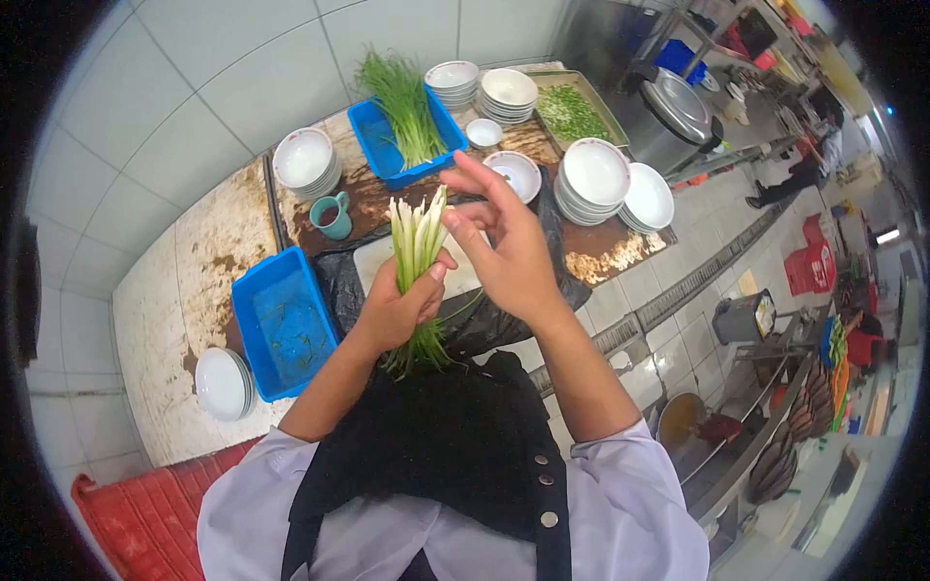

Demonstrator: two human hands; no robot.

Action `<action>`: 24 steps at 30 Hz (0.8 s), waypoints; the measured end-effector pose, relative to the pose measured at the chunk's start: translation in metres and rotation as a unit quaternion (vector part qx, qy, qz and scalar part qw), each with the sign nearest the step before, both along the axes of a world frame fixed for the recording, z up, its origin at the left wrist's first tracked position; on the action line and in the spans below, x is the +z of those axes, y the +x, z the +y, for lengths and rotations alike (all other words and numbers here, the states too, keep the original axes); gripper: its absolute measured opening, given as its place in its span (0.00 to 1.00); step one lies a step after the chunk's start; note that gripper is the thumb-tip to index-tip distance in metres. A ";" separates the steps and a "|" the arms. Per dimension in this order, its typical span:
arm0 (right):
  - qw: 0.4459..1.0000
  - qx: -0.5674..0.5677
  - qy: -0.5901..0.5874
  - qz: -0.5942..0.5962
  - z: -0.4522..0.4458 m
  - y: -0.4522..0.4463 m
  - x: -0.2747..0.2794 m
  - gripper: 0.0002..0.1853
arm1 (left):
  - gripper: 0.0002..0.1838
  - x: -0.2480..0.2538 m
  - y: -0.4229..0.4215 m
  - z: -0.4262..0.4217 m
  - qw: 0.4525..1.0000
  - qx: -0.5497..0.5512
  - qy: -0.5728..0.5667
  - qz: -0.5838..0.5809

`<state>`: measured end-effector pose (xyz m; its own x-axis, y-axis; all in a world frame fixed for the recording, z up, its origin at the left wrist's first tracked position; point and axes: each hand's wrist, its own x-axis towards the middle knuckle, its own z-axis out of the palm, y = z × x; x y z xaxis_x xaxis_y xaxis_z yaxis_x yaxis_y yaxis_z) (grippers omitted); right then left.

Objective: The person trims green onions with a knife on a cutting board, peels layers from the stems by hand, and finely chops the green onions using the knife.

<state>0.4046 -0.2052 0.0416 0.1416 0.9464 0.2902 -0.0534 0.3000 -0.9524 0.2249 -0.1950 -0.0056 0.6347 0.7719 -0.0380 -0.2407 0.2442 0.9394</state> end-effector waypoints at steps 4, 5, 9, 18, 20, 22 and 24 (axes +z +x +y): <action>0.999 0.046 0.008 -0.024 -0.018 0.020 -0.001 0.23 | 0.10 0.001 0.007 -0.008 0.998 -0.034 0.030 0.046; 0.997 0.064 0.002 -0.030 -0.022 0.025 -0.001 0.22 | 0.10 0.001 0.010 -0.010 0.999 -0.038 0.013 0.036; 0.997 0.061 -0.021 -0.034 -0.035 0.037 -0.007 0.21 | 0.09 0.002 0.024 -0.023 0.999 -0.031 -0.028 0.021; 0.990 0.017 -0.054 0.127 -0.059 0.082 -0.048 0.26 | 0.09 -0.010 0.039 -0.038 0.997 -0.033 0.003 0.064; 0.989 -0.030 -0.147 0.003 -0.050 0.120 -0.113 0.22 | 0.12 -0.020 0.032 -0.040 0.997 0.002 0.012 0.077; 0.952 -0.079 -0.131 -0.265 -0.047 0.149 -0.225 0.19 | 0.13 -0.025 0.026 -0.044 0.996 0.027 -0.071 0.039; 0.871 -0.110 -0.276 -0.392 -0.063 0.140 -0.281 0.25 | 0.17 -0.030 0.024 -0.049 0.993 0.036 -0.081 0.079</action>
